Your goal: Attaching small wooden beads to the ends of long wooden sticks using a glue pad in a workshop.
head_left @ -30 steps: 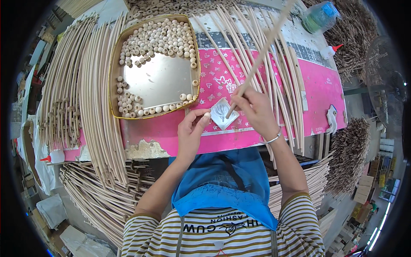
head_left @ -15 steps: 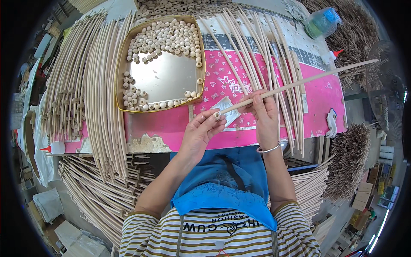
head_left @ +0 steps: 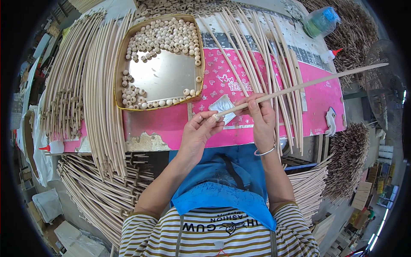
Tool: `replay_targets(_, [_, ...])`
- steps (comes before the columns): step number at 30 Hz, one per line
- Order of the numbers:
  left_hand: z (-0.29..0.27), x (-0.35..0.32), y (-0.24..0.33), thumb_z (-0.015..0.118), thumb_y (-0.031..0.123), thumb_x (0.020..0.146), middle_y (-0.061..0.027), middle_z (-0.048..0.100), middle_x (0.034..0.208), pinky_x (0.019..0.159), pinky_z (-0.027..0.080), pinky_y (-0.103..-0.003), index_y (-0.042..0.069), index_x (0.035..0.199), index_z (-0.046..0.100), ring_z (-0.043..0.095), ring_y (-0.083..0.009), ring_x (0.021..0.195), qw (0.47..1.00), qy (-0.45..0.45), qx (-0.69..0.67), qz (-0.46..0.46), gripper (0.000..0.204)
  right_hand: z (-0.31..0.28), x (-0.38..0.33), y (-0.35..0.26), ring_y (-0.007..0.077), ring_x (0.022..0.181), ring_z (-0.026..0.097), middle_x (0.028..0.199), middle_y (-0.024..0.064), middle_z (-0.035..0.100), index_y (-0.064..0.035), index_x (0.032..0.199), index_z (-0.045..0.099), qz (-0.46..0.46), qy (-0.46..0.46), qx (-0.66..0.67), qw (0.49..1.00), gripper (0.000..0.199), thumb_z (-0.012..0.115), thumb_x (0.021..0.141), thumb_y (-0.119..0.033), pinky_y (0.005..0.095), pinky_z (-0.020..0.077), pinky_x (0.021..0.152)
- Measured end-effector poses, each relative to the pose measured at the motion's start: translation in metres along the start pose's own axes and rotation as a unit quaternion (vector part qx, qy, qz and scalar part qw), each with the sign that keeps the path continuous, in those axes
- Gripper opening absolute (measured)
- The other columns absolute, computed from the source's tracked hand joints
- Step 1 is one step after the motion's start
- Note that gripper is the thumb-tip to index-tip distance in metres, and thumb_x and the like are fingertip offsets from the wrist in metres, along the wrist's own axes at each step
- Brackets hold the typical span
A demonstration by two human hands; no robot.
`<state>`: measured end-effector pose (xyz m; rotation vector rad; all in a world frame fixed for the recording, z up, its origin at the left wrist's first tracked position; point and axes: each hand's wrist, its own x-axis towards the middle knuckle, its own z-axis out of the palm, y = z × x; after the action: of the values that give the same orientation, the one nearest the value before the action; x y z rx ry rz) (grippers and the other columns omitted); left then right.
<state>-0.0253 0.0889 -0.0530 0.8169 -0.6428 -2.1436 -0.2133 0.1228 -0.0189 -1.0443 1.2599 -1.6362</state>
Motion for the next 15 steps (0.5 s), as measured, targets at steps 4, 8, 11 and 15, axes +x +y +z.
replay_targets(4, [-0.003,-0.010,-0.002,0.062,0.014,0.101,-0.0110,0.071,0.105,0.088,0.058,-0.030,-0.001,0.117,0.064,0.070,-0.0168,0.096,0.996,0.013,0.070,0.061,0.022,0.007,-0.009,-0.002,0.0154,0.084,0.068,0.096,0.0112,0.067,-0.0017,0.106,0.055,-0.010,-0.022,-0.016,1.000,0.018,0.051,0.107,-0.019,0.0286,0.0576,0.076])
replay_targets(8, [-0.003,0.004,0.000,0.062,0.009,0.100,-0.0099,0.071,0.101,0.084,0.057,-0.029,-0.002,0.113,0.065,0.069,-0.0155,0.092,0.968,-0.008,0.219,0.125,0.018,0.004,-0.017,0.002,0.0157,0.085,0.068,0.095,0.0116,0.067,-0.0013,0.106,0.054,-0.015,0.025,0.010,1.000,0.014,0.053,0.106,-0.015,0.0284,0.0581,0.077])
replay_targets(11, [0.021,0.011,0.002,0.062,0.009,0.099,-0.0086,0.070,0.097,0.081,0.055,-0.028,-0.003,0.112,0.067,0.069,-0.0147,0.089,0.926,-0.036,0.333,0.175,0.018,-0.010,-0.034,-0.005,0.0136,0.083,0.064,0.092,0.0079,0.065,-0.0024,0.105,0.055,-0.007,0.137,0.052,0.989,0.012,0.052,0.106,-0.014,0.0287,0.0558,0.077])
replay_targets(15, [0.011,-0.002,-0.005,0.054,0.018,0.105,-0.0136,0.065,0.115,0.090,0.054,-0.033,0.002,0.134,0.056,0.066,-0.0199,0.102,0.949,0.019,0.241,0.201,0.033,0.033,-0.047,0.021,0.0098,0.082,0.060,0.090,0.0016,0.062,-0.0050,0.103,0.059,-0.028,0.176,0.178,0.968,0.013,0.056,0.105,-0.017,0.0267,0.0513,0.072])
